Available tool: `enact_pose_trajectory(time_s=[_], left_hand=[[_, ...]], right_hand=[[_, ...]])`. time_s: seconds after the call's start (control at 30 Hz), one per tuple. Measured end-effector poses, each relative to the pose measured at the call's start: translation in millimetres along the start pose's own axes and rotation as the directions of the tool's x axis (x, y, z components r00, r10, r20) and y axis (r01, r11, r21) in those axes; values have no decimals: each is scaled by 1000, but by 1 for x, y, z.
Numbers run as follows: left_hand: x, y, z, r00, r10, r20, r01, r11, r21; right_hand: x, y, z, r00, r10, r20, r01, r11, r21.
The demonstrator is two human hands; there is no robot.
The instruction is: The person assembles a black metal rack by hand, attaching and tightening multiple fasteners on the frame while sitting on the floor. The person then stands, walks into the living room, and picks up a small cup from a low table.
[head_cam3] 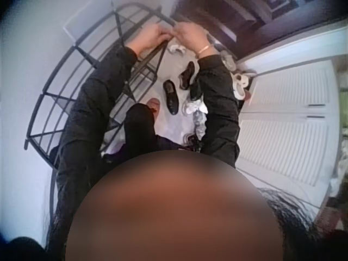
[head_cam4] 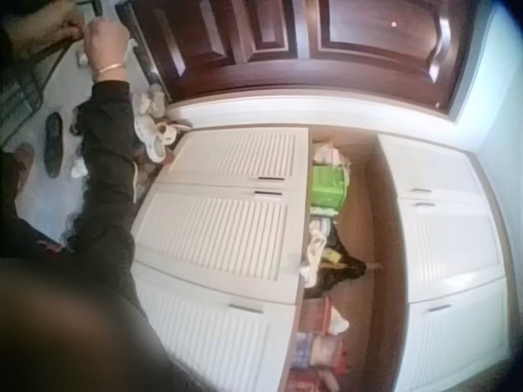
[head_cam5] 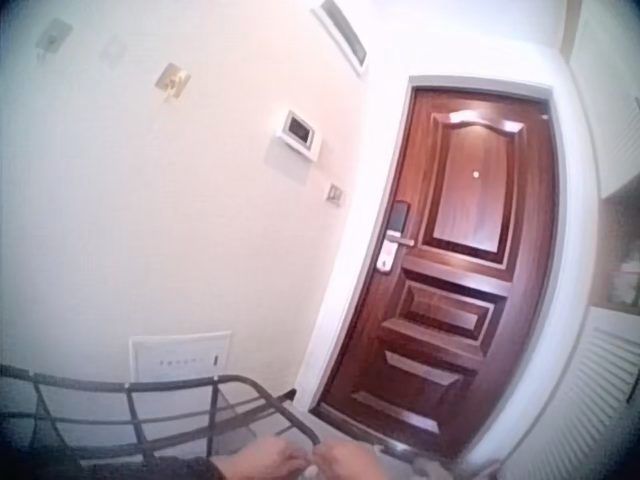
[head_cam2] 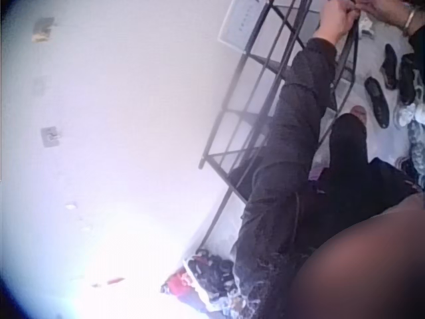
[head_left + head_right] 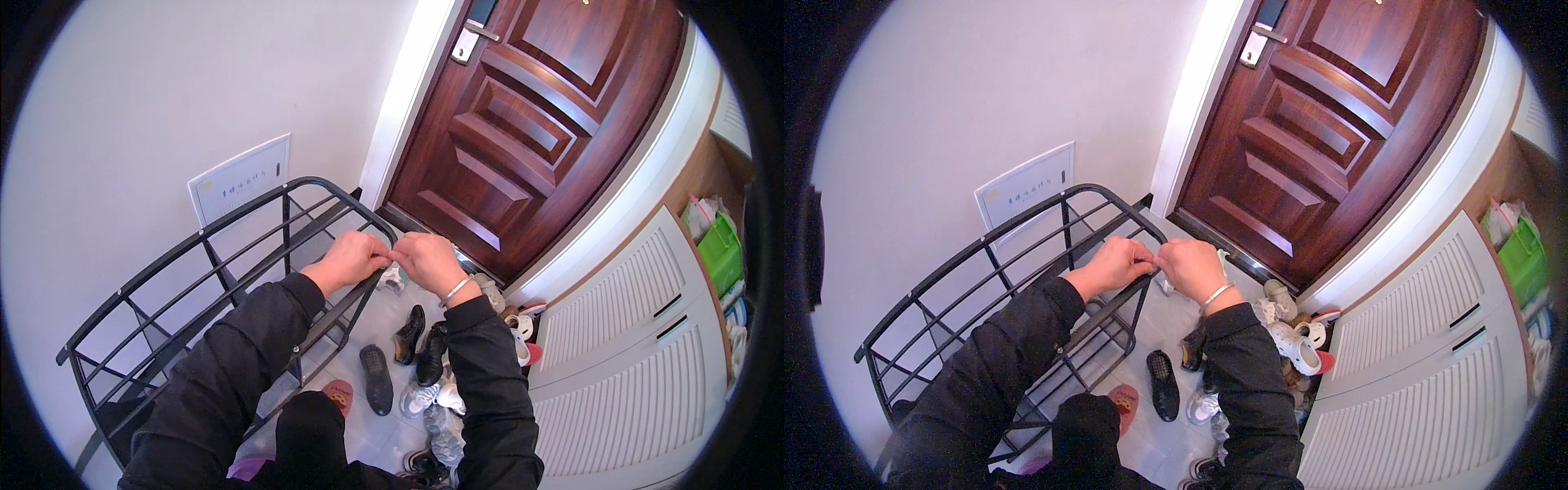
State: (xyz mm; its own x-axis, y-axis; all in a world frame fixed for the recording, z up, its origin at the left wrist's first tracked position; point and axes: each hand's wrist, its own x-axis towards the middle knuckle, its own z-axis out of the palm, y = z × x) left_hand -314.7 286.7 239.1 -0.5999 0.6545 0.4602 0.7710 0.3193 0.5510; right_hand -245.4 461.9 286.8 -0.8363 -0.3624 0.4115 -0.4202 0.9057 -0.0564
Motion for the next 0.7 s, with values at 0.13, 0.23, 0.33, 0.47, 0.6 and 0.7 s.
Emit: enact_pose_trajectory(time_s=[0.13, 0.23, 0.33, 0.47, 0.6, 0.7], left_hand=[[-2, -2, 1, 1000, -6, 0, 6, 999, -39], [-5, -4, 3, 998, 9, -63, -16, 992, -123], [-8, -5, 4, 998, -12, -63, 6, 995, -100], [-10, -5, 4, 997, 24, -76, -30, 997, -75], [-8, -3, 4, 997, 31, -74, -34, 999, -42], [-4, -2, 4, 998, 19, -52, -19, 1000, 5]], right_hand=[[5, -2, -1, 999, -39, -2, 39, 999, -3], [7, -4, -2, 998, -63, 15, 64, 996, -69], [9, -7, -3, 997, -80, 14, 81, 992, -101], [13, -9, -4, 990, -137, 26, 139, 984, -109], [13, -10, -5, 997, -50, 55, 56, 991, -120], [10, -13, -4, 999, 30, 45, -23, 987, -157]])
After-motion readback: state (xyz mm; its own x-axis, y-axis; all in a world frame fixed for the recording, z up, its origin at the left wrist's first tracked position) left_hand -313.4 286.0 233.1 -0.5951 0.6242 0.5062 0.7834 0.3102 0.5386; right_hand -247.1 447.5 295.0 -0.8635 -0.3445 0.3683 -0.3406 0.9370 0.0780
